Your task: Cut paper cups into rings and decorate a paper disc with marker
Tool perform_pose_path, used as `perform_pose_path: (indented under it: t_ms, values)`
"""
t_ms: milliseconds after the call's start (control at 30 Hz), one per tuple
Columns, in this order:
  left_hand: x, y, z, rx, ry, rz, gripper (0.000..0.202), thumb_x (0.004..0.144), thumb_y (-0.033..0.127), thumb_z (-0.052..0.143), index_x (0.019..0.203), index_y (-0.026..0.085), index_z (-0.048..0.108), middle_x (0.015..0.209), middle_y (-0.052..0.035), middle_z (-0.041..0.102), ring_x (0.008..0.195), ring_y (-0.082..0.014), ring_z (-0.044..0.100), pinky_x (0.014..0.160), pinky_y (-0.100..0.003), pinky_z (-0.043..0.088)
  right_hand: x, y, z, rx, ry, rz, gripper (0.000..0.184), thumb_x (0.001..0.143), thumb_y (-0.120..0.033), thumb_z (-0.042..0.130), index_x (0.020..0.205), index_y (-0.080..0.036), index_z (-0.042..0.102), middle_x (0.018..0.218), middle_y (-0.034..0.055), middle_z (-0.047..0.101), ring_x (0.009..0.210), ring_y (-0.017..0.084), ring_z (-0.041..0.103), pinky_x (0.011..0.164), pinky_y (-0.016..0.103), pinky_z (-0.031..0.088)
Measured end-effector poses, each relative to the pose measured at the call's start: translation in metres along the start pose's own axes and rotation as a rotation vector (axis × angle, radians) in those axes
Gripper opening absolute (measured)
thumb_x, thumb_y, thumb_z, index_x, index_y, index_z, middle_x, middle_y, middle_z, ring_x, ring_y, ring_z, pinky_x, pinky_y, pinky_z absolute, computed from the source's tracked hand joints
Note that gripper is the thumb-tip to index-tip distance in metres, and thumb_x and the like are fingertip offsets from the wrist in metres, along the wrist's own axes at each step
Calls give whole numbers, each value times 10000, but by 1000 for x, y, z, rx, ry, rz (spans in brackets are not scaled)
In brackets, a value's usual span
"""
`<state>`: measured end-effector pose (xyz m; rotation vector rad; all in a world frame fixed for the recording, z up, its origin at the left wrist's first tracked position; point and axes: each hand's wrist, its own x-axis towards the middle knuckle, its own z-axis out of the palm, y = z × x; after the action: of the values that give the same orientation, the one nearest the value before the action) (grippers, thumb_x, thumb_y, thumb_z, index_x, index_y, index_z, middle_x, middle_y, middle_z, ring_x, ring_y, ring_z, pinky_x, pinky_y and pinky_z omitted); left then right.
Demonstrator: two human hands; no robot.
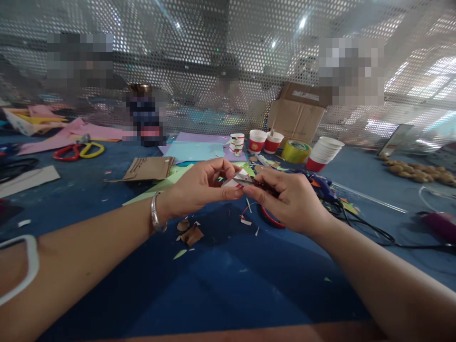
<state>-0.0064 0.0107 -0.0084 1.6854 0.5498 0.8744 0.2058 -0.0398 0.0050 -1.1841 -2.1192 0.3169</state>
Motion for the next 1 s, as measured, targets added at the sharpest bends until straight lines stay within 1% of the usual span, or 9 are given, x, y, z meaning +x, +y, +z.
perform_pose_path:
  t_ms: [133,300,400,533,700,800,867,933,1000]
  values:
    - [0,1,1,-29,3,-53,308,778,287,780,817,190,490,989,-21,591,875,-136,574,755,-279,500,0,1,1,-4,3,18,360,952,-468,562,730,-188,520,618,-45,404,569,98,342,538,263,278]
    - [1,4,3,-60,22,-94,302,756,248,791,798,179,501,901,1,557,831,-121,550,737,-265,484,1,2,2,-20,-11,30,356,951,-467,562,738,-182,557,631,-33,448,588,104,376,557,264,295]
    - [2,5,4,-79,35,-120,291,737,232,803,791,173,523,851,10,547,808,-116,542,722,-257,471,1,2,3,-30,-10,49,370,948,-482,561,734,-181,571,621,-35,454,572,101,370,543,262,289]
    - [2,4,3,-124,56,-151,295,705,204,822,813,164,551,861,9,562,826,-114,552,754,-266,475,2,4,4,-51,-1,44,389,950,-497,547,721,-183,554,617,-34,456,572,101,381,543,261,288]
    - [2,3,4,-124,61,-180,289,702,208,829,847,158,584,882,0,592,829,-115,568,758,-269,475,1,8,6,-68,-24,60,379,951,-508,537,771,-181,601,608,-31,483,543,101,389,532,262,284]
    - [2,3,3,-138,61,-216,288,687,180,835,852,156,599,843,7,602,798,-111,576,743,-262,483,0,8,6,-77,-28,57,366,949,-495,542,769,-183,604,618,-23,501,554,105,405,540,259,294]
    - [3,4,0,-186,26,-277,278,689,178,833,847,161,605,807,14,607,767,-112,588,738,-271,502,0,7,5,-72,-39,61,365,946,-493,549,758,-184,601,629,-16,518,576,112,423,551,260,301]
    - [3,5,-4,-251,-69,-359,252,712,212,822,858,171,621,812,6,623,747,-120,602,744,-295,528,1,5,4,-59,-59,65,382,952,-491,541,721,-187,577,624,-14,513,588,115,425,560,263,305]
    - [2,5,-7,-298,-178,-429,227,730,239,812,865,179,641,842,-9,633,739,-129,607,744,-316,547,2,4,3,-39,-70,55,413,967,-480,516,672,-191,526,604,-22,475,586,113,407,570,266,305]
